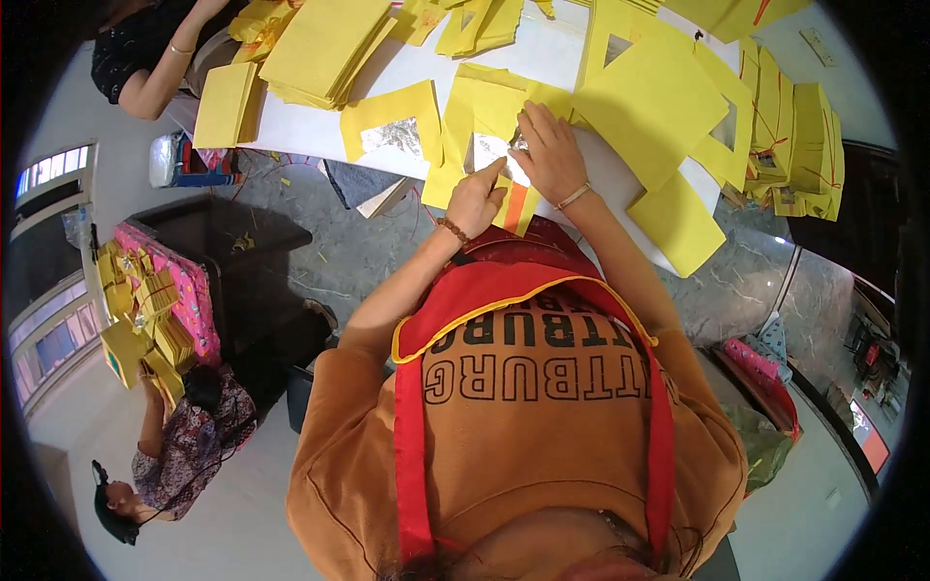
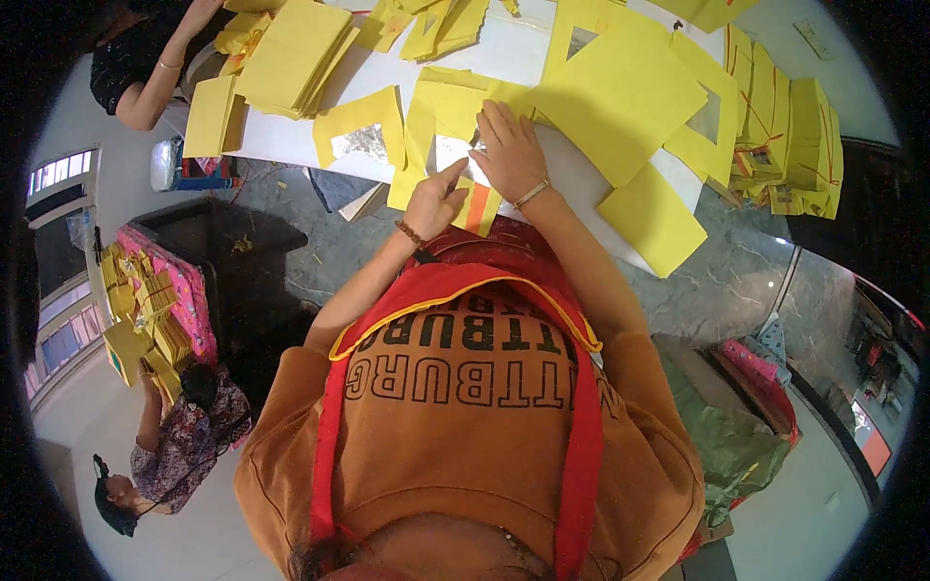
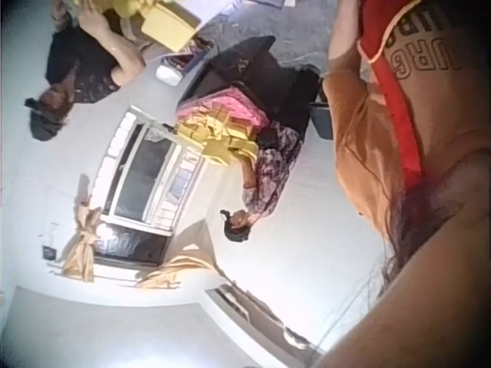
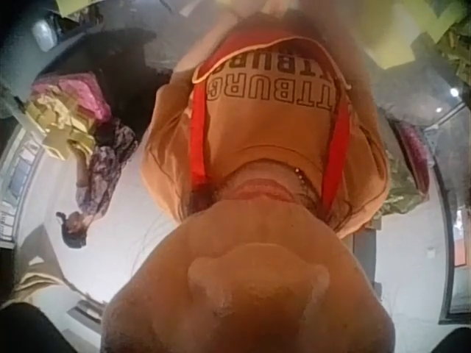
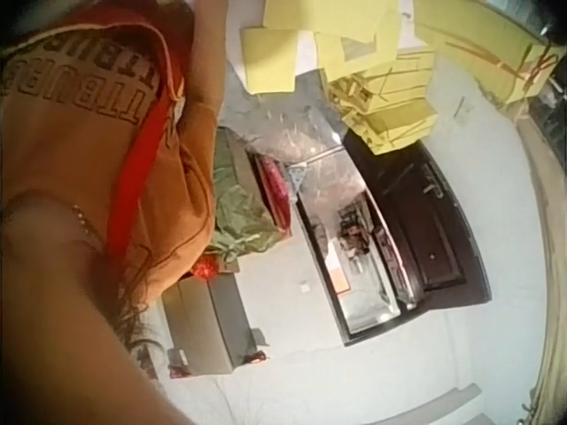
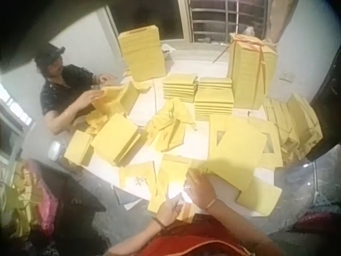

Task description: Folding and stacking sheets of yellow joss paper with foil centers.

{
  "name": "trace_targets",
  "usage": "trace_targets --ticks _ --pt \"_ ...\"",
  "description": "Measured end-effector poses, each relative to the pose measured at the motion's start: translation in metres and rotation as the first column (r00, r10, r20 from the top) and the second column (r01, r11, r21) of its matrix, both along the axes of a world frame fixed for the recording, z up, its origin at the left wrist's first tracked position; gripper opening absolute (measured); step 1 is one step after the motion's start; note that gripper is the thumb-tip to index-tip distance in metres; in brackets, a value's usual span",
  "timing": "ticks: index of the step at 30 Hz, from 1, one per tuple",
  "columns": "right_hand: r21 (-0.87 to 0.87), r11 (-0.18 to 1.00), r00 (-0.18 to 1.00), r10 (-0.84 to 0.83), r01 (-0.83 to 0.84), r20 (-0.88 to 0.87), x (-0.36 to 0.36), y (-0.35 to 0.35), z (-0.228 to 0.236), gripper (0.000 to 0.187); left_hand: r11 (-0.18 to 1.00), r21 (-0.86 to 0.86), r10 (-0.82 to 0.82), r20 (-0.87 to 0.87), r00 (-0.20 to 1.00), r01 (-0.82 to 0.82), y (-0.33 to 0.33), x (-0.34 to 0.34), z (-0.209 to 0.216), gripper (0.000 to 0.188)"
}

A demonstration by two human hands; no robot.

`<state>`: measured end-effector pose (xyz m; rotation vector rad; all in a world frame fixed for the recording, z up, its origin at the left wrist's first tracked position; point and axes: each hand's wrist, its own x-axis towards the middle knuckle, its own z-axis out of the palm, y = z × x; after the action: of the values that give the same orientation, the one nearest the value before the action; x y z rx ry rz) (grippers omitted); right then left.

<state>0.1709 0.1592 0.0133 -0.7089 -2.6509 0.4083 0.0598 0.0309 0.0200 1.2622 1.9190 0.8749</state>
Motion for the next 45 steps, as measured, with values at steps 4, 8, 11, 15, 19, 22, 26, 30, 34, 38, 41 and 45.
trace_targets --ticks 4,8,11,15,19,22,26,30,34,38,41,45 --pt "-0.023 0.999 0.992 0.044 -0.042 0.121 -0.006 0.004 -0.018 0.05 1.0 0.011 0.001 0.018 1.0 -0.001 -0.001 0.0 -0.006 0.045" --pt "0.028 0.997 0.985 0.069 -0.075 0.16 -0.006 0.005 -0.016 0.05 0.999 0.027 0.04 0.052 0.998 -0.042 -0.002 0.001 -0.006 0.047" --pt "0.057 0.993 0.98 0.097 -0.108 0.171 -0.004 0.006 -0.016 0.049 1.0 0.023 0.018 0.024 1.0 -0.018 -0.001 0.002 0.0 0.048" --pt "0.11 0.988 0.988 0.09 -0.104 0.123 -0.005 0.007 -0.021 0.048 0.999 -0.008 -0.039 -0.014 0.999 0.039 -0.003 -0.001 0.007 0.044" --pt "0.123 0.987 0.988 0.089 -0.105 0.126 -0.005 0.007 -0.022 0.049 0.991 0.013 -0.128 -0.099 0.987 0.13 -0.015 -0.007 0.005 0.034" --pt "0.12 0.987 0.985 0.085 -0.104 0.152 -0.005 0.008 -0.023 0.052 0.967 -0.051 -0.255 -0.225 0.941 0.25 -0.022 -0.008 0.01 0.027" --pt "0.089 0.99 0.984 0.097 -0.11 0.147 -0.003 0.006 -0.017 0.058 0.989 0.001 -0.129 -0.456 0.881 0.146 -0.001 -0.01 0.034 0.031" --pt "0.088 0.988 0.978 0.109 -0.126 0.177 -0.004 0.006 -0.019 0.065 0.947 0.21 -0.084 -0.567 0.819 0.243 0.008 -0.014 0.008 0.047" --pt "0.077 0.989 0.98 0.11 -0.124 0.167 -0.005 0.006 -0.019 0.066 0.923 0.175 -0.145 -0.669 0.729 0.344 0.009 -0.024 -0.014 0.043" --pt "0.116 0.985 0.986 0.11 -0.125 0.127 -0.003 0.006 -0.022 0.068 0.889 0.318 -0.113 -0.543 0.832 0.329 0.021 -0.059 -0.014 0.034" --pt "0.096 0.988 0.986 0.112 -0.124 0.126 -0.004 0.008 -0.018 0.071 0.918 0.2 -0.141 -0.643 0.752 0.342 0.018 -0.079 -0.003 0.031" --pt "0.105 0.983 0.981 0.134 -0.15 0.144 -0.005 0.008 -0.017 0.074 0.913 0.082 -0.242 -0.68 0.692 0.4 0.014 -0.09 0.003 0.033"
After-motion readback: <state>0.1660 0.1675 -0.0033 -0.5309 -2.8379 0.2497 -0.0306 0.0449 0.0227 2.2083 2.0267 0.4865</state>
